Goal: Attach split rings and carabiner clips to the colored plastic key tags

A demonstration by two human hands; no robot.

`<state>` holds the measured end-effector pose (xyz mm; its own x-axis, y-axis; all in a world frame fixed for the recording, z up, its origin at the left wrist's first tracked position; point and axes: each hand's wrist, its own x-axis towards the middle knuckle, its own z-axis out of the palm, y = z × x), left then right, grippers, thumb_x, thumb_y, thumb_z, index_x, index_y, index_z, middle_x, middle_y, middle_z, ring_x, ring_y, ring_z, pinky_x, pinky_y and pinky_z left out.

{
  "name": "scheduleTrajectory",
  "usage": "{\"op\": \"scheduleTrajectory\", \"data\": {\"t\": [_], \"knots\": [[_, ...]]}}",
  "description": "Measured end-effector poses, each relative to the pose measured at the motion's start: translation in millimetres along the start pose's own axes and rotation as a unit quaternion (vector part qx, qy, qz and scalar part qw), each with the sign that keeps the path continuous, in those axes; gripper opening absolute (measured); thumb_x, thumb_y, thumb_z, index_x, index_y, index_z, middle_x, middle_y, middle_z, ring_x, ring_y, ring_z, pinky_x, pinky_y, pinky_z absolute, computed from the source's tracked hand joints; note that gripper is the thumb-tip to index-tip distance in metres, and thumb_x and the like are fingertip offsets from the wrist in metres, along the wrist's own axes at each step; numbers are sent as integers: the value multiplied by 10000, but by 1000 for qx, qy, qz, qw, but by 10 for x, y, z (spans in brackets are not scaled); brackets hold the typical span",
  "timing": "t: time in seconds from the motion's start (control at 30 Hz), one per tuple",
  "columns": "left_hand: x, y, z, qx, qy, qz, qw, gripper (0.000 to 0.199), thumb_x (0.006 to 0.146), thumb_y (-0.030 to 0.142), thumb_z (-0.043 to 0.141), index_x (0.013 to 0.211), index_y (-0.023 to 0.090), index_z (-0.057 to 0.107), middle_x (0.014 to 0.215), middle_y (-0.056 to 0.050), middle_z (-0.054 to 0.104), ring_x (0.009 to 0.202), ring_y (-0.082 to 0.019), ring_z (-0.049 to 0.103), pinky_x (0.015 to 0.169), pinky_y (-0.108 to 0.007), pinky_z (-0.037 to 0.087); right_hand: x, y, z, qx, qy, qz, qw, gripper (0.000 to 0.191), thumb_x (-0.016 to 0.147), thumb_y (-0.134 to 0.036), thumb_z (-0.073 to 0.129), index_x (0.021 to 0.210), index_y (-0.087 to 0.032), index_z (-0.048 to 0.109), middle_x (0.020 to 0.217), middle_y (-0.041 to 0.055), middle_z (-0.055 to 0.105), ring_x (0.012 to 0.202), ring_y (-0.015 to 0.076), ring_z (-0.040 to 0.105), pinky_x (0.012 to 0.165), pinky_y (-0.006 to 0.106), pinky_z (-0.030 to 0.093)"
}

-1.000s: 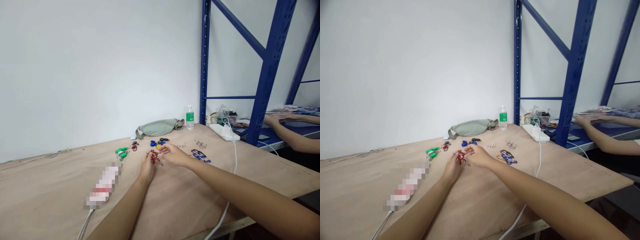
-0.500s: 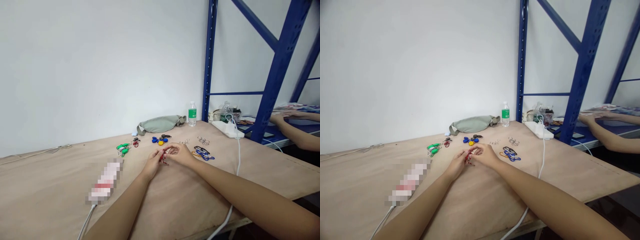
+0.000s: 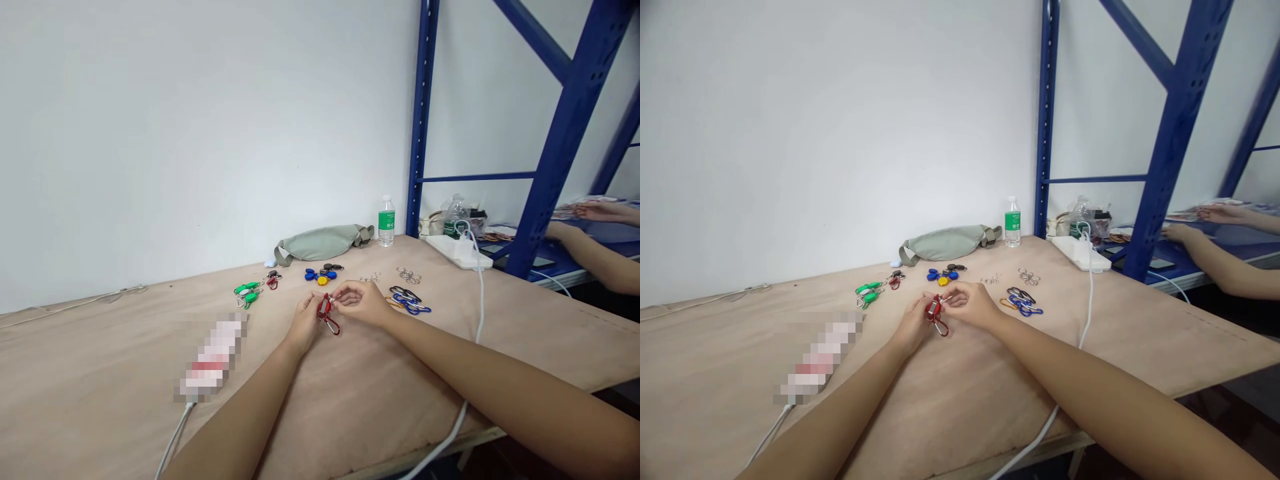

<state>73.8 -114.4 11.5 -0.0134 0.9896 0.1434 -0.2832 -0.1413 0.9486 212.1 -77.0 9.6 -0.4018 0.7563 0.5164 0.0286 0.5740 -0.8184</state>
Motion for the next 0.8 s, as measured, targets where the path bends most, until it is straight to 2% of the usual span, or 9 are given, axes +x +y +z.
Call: {"op": "scheduleTrajectory", "data": {"t": [0.2,0.4,0.57,0.8], "knots": [[7,10,-4,24,17,12,999,150,691,295,517,662,154,478,597,7,561,620,-107,547,615,-229,421,16,85,-21,42,-15,4,999,121,594,-177,602,700,-122,621,741,59,662,689,168,637,724,312,525],[-16,2,1,89,11,41,995,149,718,311,479,706,163,468,631,18,544,588,-97,524,578,-227,404,21,57,-38,62,-33,15,997,127,582,-189,641,680,-123,593,759,65,639,709,168,620,719,314,513],[-17,9,10,106,7,38,994,177,730,345,458,704,170,451,557,32,506,519,-80,469,518,-203,356,32,86,-38,94,-45,20,994,137,595,-196,653,683,-129,573,735,43,626,704,147,611,732,308,500],[-10,-20,-1,127,-32,10,991,211,749,370,452,697,166,464,575,17,504,510,-79,442,491,-204,333,63,99,-50,109,0,12,994,227,641,-276,649,825,-145,629,830,57,646,758,154,609,737,319,500]]}}
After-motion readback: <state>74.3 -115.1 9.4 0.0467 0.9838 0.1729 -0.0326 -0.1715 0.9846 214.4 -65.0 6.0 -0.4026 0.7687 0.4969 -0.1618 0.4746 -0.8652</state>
